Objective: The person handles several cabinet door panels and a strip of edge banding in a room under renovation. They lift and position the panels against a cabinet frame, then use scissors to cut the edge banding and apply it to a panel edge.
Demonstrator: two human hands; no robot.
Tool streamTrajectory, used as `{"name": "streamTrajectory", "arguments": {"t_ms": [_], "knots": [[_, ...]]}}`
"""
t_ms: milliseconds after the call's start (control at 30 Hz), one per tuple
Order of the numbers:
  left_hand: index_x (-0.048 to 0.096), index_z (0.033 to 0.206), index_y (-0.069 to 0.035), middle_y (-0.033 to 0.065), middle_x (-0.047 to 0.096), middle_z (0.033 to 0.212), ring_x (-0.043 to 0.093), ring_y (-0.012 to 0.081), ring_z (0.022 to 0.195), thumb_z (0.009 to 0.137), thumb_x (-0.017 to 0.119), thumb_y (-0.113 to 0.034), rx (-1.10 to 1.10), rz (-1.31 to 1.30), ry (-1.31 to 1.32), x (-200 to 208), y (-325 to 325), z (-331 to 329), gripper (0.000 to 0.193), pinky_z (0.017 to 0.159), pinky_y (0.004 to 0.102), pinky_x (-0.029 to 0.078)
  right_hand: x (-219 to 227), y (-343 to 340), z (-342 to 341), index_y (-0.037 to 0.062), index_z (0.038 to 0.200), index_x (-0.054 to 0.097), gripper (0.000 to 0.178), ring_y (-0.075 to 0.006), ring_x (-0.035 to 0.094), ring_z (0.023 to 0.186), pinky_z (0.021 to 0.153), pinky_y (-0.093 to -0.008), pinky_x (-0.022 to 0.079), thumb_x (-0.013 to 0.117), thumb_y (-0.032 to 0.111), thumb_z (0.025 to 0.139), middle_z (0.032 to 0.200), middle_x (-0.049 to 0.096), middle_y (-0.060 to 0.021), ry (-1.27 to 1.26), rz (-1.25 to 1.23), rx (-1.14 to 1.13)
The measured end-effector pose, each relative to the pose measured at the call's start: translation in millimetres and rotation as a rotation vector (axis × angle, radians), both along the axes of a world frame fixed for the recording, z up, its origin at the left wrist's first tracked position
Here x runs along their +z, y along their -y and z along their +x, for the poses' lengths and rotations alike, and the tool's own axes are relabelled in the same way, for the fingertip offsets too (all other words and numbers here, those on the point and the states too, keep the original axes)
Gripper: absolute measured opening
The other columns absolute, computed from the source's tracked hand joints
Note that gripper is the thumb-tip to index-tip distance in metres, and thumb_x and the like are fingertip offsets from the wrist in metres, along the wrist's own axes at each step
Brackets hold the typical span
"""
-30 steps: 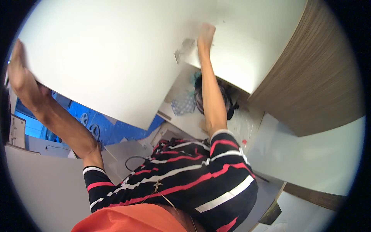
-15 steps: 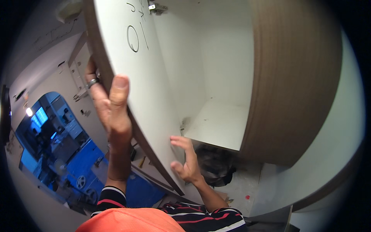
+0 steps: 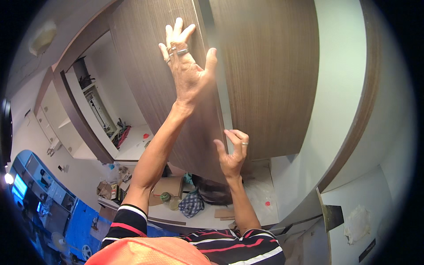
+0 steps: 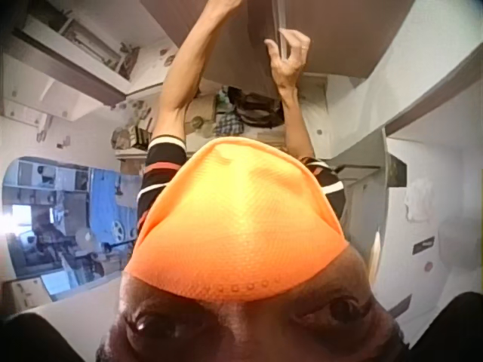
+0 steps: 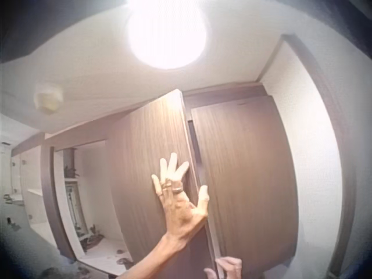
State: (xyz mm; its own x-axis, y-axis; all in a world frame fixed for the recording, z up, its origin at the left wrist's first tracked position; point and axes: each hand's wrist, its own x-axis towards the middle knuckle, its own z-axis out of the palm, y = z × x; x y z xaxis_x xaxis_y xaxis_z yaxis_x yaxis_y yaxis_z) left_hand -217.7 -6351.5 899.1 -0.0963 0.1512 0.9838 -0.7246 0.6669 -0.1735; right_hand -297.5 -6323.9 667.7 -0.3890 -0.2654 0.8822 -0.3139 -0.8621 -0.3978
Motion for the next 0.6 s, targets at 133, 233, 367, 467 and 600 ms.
{"name": "streamTrajectory", "arguments": {"t_ms": [133, 233, 367, 467, 600], "knots": [[0.044, 0.140, -0.014, 0.0134, 0.033, 0.154, 0.018, 0.0362, 0.149, 0.085, 0.069, -0.032, 0.141, -0.038, 0.015, 0.8, 33.5, -6.9, 0.063, 0.118, 0.0640, 0.003, -5.2, 32.7, 0.1, 0.0135, 0.108, 0.066, 0.035, -0.0212, 0.054, 0.096, 0.088, -0.0376, 0.041, 0.083, 0.022, 0.079, 0.102, 0.056, -0.0026, 0.004, -0.030, -0.254], [0.042, 0.141, -0.013, 0.0130, 0.033, 0.154, 0.016, 0.0369, 0.149, 0.088, 0.067, -0.035, 0.188, -0.045, 0.055, 1.3, 51.9, -6.0, 0.063, 0.118, 0.0643, 0.000, -9.3, 57.3, 0.8, 0.0176, 0.106, 0.066, 0.034, -0.0186, 0.052, 0.094, 0.088, -0.0378, 0.036, 0.082, 0.029, 0.079, 0.099, 0.053, 0.0010, 0.013, -0.056, -0.385], [0.044, 0.142, -0.016, 0.0096, 0.034, 0.155, 0.017, 0.0334, 0.149, 0.092, 0.064, -0.037, 0.259, -0.013, 0.075, -0.2, 69.3, -1.9, 0.058, 0.119, 0.0620, 0.002, -13.7, 85.6, 2.7, 0.0199, 0.104, 0.061, 0.035, -0.0181, 0.051, 0.095, 0.087, -0.0387, 0.034, 0.081, 0.034, 0.080, 0.096, 0.052, 0.0016, 0.014, -0.075, -0.510], [0.047, 0.141, -0.013, 0.0111, 0.034, 0.154, 0.017, 0.0337, 0.149, 0.093, 0.063, -0.035, 0.294, -0.020, 0.094, -0.2, 79.8, -0.8, 0.055, 0.119, 0.0615, 0.002, -16.0, 102.5, 4.6, 0.0205, 0.106, 0.056, 0.039, -0.0183, 0.051, 0.096, 0.087, -0.0390, 0.034, 0.081, 0.035, 0.080, 0.097, 0.052, 0.0019, 0.037, -0.077, -0.559], [0.049, 0.139, -0.010, 0.0121, 0.034, 0.153, 0.017, 0.0342, 0.149, 0.092, 0.062, -0.034, 0.330, -0.030, 0.106, 0.4, 89.9, -0.5, 0.054, 0.119, 0.0619, 0.003, -19.8, 118.0, 7.3, 0.0200, 0.106, 0.056, 0.038, -0.0187, 0.051, 0.096, 0.087, -0.0391, 0.034, 0.081, 0.031, 0.080, 0.098, 0.053, 0.0016, 0.060, -0.082, -0.576]]}}
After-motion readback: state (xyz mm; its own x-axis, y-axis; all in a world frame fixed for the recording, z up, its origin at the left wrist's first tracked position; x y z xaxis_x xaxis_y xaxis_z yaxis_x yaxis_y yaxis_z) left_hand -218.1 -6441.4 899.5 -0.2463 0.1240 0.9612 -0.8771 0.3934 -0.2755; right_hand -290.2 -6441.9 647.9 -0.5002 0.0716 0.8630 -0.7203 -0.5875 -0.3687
